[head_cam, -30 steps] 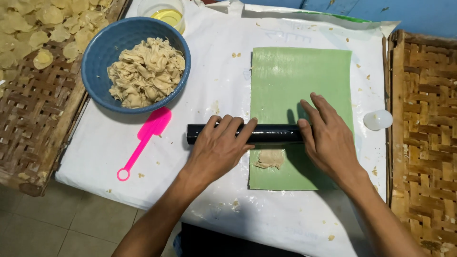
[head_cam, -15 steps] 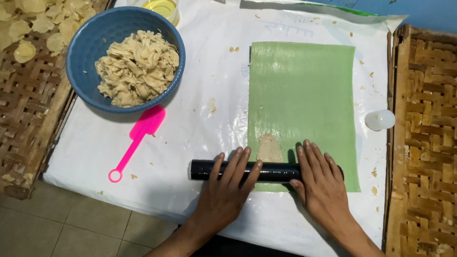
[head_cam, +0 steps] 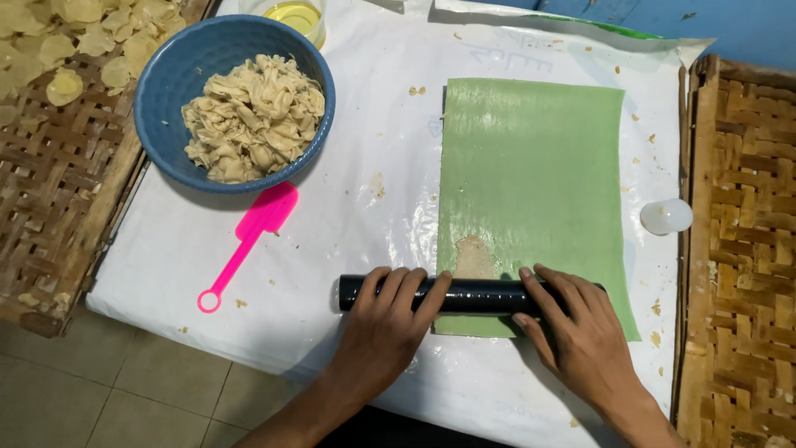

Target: Flattening pieces of dough using a rolling tool on a mat to prepare crackers.

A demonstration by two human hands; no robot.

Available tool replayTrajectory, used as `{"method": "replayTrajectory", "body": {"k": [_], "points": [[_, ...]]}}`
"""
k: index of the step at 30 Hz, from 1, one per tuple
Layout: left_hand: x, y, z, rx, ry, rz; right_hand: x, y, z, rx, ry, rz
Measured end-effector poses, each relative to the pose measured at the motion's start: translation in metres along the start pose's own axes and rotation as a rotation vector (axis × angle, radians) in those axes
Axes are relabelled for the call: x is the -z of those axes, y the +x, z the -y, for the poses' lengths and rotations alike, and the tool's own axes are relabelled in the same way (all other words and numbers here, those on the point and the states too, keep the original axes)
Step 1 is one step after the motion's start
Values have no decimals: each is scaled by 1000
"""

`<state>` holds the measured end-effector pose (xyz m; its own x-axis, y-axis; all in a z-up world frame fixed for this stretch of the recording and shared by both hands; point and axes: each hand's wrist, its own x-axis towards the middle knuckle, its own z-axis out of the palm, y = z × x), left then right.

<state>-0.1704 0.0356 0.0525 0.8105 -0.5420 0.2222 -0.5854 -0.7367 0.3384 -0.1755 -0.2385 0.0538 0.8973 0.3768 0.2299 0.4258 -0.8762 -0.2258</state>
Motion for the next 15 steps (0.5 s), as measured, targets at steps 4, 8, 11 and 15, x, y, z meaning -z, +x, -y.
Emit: {"method": "replayTrajectory", "body": {"k": [4,8,11,15], "points": [[-12,4,-2,6,9,-46,-16,4,-6,43,-61,-13],[-21,6,-4,21,88,-152,-16,15,-10,53,-76,13],[-22,31,10,74,76,-41,-20,35,-23,26,-53,83],[-29,73,37,118,121,8,-26,70,-39,-50,-23,148]]}}
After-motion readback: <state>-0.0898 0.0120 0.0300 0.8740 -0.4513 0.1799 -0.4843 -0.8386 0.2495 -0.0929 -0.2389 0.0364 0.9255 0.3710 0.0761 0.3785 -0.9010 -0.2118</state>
